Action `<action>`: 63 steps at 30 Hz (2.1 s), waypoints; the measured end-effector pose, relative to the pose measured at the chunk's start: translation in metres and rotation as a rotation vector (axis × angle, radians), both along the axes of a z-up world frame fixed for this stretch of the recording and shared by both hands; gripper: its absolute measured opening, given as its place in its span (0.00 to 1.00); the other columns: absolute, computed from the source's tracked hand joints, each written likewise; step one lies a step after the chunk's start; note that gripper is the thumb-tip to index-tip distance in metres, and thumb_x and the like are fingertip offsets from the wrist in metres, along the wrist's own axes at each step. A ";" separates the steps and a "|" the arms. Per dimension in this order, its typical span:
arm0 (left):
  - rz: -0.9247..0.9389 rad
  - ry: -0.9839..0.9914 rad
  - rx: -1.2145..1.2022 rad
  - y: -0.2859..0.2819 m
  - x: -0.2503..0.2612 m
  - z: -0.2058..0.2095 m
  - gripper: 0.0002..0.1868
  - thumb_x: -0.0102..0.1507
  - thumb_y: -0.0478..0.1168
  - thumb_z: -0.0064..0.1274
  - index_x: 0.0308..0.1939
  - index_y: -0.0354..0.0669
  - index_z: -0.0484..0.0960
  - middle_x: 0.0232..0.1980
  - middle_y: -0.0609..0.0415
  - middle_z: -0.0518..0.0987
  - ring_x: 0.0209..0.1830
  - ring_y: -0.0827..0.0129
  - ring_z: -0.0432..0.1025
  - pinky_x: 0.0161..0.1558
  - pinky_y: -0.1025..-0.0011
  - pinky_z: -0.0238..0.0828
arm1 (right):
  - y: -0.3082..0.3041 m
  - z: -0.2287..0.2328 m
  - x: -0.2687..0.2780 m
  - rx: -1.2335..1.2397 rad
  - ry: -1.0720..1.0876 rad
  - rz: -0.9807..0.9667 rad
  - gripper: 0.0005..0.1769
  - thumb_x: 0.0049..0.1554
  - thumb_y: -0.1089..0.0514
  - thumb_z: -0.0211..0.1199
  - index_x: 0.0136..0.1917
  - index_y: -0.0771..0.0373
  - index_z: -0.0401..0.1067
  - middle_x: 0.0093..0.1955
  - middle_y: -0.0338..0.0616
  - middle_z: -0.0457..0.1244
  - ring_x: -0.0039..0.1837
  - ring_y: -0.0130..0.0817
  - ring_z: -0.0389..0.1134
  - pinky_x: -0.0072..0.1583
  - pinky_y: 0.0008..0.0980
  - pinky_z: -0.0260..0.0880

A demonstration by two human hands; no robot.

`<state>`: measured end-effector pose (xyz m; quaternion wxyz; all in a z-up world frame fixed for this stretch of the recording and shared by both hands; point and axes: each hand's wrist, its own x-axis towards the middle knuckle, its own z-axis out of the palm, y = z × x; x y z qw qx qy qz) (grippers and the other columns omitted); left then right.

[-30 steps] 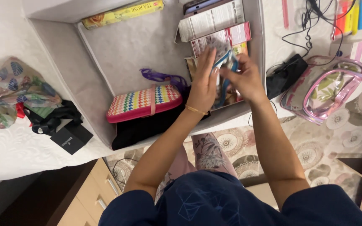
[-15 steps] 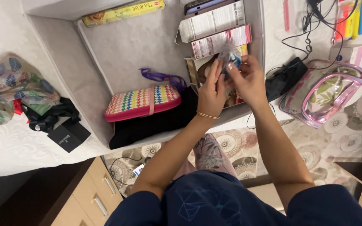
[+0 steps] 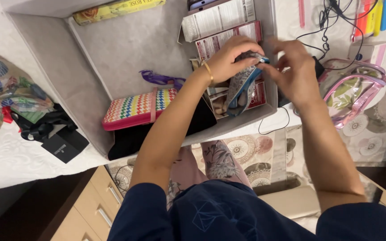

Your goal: Organizing various items including hair products, electronics, and bags into a storage container on a bed.

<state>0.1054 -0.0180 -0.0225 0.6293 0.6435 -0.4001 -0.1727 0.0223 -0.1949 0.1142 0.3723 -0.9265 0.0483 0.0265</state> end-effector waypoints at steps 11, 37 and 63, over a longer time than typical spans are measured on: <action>-0.168 0.548 -0.244 -0.018 0.000 -0.028 0.12 0.76 0.43 0.49 0.57 0.39 0.77 0.49 0.62 0.75 0.52 0.81 0.69 0.57 0.76 0.69 | -0.035 -0.047 0.006 0.405 -0.028 0.022 0.06 0.67 0.70 0.71 0.56 0.64 0.77 0.56 0.42 0.68 0.53 0.27 0.71 0.58 0.23 0.72; 1.007 0.793 -0.764 0.128 0.008 -0.035 0.10 0.71 0.38 0.55 0.54 0.37 0.79 0.45 0.60 0.79 0.44 0.78 0.72 0.48 0.77 0.71 | 0.081 -0.046 0.026 0.484 0.191 0.600 0.08 0.56 0.67 0.72 0.48 0.65 0.75 0.50 0.43 0.69 0.53 0.30 0.71 0.54 0.28 0.71; 1.138 0.852 0.424 0.384 -0.081 0.007 0.30 0.72 0.50 0.43 0.74 0.36 0.67 0.69 0.32 0.76 0.72 0.46 0.72 0.71 0.59 0.65 | 0.434 -0.224 0.053 0.279 0.321 0.256 0.70 0.44 0.58 0.75 0.84 0.64 0.28 0.73 0.76 0.47 0.70 0.71 0.55 0.71 0.52 0.60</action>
